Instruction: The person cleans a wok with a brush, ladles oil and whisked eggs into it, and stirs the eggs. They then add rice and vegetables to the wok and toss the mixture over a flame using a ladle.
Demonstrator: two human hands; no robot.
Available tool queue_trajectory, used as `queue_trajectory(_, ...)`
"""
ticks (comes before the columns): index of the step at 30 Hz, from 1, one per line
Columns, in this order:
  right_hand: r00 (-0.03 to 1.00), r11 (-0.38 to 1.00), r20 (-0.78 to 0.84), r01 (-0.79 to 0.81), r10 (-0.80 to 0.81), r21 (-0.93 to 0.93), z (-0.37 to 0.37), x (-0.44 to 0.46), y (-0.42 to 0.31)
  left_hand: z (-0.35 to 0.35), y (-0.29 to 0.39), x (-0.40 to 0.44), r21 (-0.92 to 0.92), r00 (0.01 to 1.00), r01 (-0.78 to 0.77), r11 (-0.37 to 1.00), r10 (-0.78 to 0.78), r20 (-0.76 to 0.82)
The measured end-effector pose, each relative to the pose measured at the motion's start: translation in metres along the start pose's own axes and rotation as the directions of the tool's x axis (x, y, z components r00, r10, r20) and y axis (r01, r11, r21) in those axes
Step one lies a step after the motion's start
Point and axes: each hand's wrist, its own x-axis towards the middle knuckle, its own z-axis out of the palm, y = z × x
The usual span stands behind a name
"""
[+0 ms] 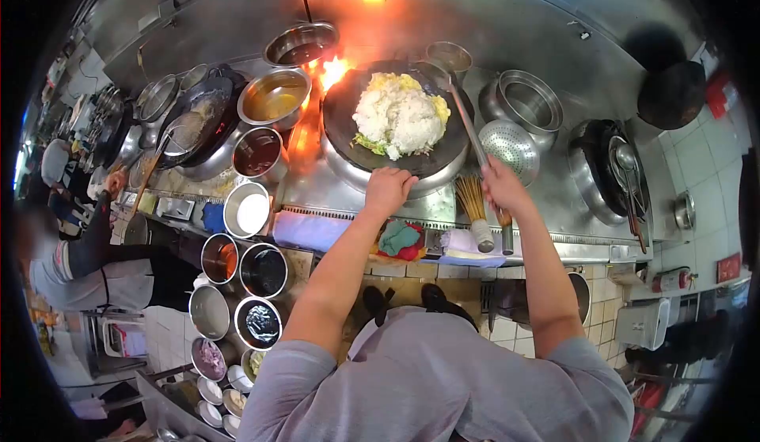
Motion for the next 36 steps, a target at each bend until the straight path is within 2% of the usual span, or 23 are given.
queue_trajectory(1, 1.0, 1.0, -0.002, -0.002, 0.002, -0.003, 0.002, 0.007, -0.004, 0.001, 0.0, -0.002, -0.004, 1.0, 0.001, 1.0, -0.001, 0.0)
queue_trajectory(3, 0.997, 0.987, 0.034, -0.08, 0.076, 0.137, 0.007, 0.046, -0.016, -0.003, 0.001, 0.0, 0.004, 0.999, -0.018, 1.0, 0.018, -0.036)
queue_trajectory(5, 0.976, 0.962, 0.218, -0.066, 0.007, 0.263, 0.023, 0.107, 0.002, -0.01, 0.003, 0.002, 0.013, 1.0, -0.003, 1.0, 0.003, 0.014)
queue_trajectory(7, 0.958, 0.917, 0.265, -0.204, 0.114, 0.342, 0.064, 0.141, 0.002, -0.009, 0.007, 0.003, 0.01, 0.998, 0.005, 1.0, -0.005, 0.062)
queue_trajectory(9, 0.957, 0.934, 0.245, -0.22, 0.152, 0.283, 0.104, 0.099, -0.029, -0.008, 0.004, 0.003, -0.042, 1.0, -0.005, 0.999, 0.005, 0.007)
queue_trajectory(10, 0.978, 0.998, 0.207, -0.044, 0.033, 0.045, 0.108, 0.084, -0.025, -0.008, 0.004, 0.004, -0.014, 0.998, 0.029, 0.999, -0.028, 0.057)
queue_trajectory(11, 0.976, 0.972, 0.2, 0.13, -0.09, -0.198, 0.11, 0.071, -0.018, -0.008, 0.004, 0.004, -0.021, 0.998, 0.023, 1.0, -0.022, 0.061)
queue_trajectory(12, 0.88, 0.719, 0.137, 0.453, -0.454, -0.527, 0.107, 0.085, 0.029, -0.01, 0.004, 0.004, -0.036, 0.998, 0.019, 0.999, -0.017, 0.058)
queue_trajectory(14, 0.978, 0.597, 0.064, 0.174, -0.201, -0.783, 0.067, 0.026, 0.018, -0.014, 0.004, 0.005, -0.06, 0.999, 0.017, 0.998, -0.014, 0.051)
queue_trajectory(16, 0.989, 0.472, 0.058, 0.116, -0.135, -0.874, 0.025, 0.002, 0.011, -0.015, 0.005, 0.004, -0.077, 0.995, 0.044, 0.996, -0.037, 0.09)
queue_trajectory(17, 0.984, 0.448, 0.051, 0.123, -0.169, -0.886, 0.005, -0.017, 0.007, -0.012, 0.009, 0.0, -0.094, 0.995, 0.062, 0.994, -0.054, 0.088)
queue_trajectory(19, 0.98, 0.425, 0.023, 0.108, -0.2, -0.899, -0.013, -0.058, -0.011, -0.013, 0.012, -0.003, 0.053, 0.996, 0.084, 0.995, -0.082, -0.036)
queue_trajectory(21, 0.982, 0.412, 0.018, 0.095, -0.187, -0.906, -0.019, -0.084, -0.01, -0.01, 0.015, -0.006, 0.062, 0.987, 0.158, 0.986, -0.159, 0.018)
queue_trajectory(23, 0.977, 0.532, -0.01, 0.107, -0.211, -0.84, -0.022, -0.097, 0.0, -0.009, 0.015, -0.006, 0.066, 0.99, 0.144, 0.987, -0.142, -0.023)
queue_trajectory(26, 0.988, 0.492, 0.055, 0.12, -0.146, -0.862, 0.01, -0.05, 0.071, -0.016, 0.02, -0.01, 0.023, 0.986, 0.163, 0.986, -0.164, 0.017)
queue_trajectory(28, 0.953, 0.632, 0.096, 0.265, -0.288, -0.729, 0.015, -0.008, 0.067, -0.018, 0.022, -0.013, -0.027, 0.982, 0.187, 0.982, -0.187, 0.013)
queue_trajectory(29, 0.955, 0.631, 0.087, 0.253, -0.283, -0.733, 0.005, -0.001, 0.058, -0.017, 0.023, -0.016, -0.038, 0.983, 0.182, 0.983, -0.181, 0.017)
queue_trajectory(31, 0.9, 0.651, 0.085, 0.372, -0.428, -0.661, -0.005, 0.005, 0.033, -0.022, 0.016, -0.019, -0.137, 0.986, 0.166, 0.976, -0.168, 0.004)
queue_trajectory(33, 0.953, 0.669, 0.054, 0.249, -0.298, -0.7, -0.022, -0.051, -0.015, -0.023, 0.011, -0.016, -0.125, 0.981, 0.191, 0.974, -0.187, 0.045)
queue_trajectory(35, 0.926, 0.604, 0.117, 0.326, -0.359, -0.727, -0.045, -0.087, -0.012, -0.02, 0.003, -0.014, -0.12, 0.973, 0.229, 0.966, -0.222, 0.068)
queue_trajectory(36, 0.947, 0.561, 0.125, 0.277, -0.294, -0.78, -0.039, -0.089, 0.001, -0.015, -0.001, -0.012, -0.153, 0.98, 0.197, 0.968, -0.189, 0.07)
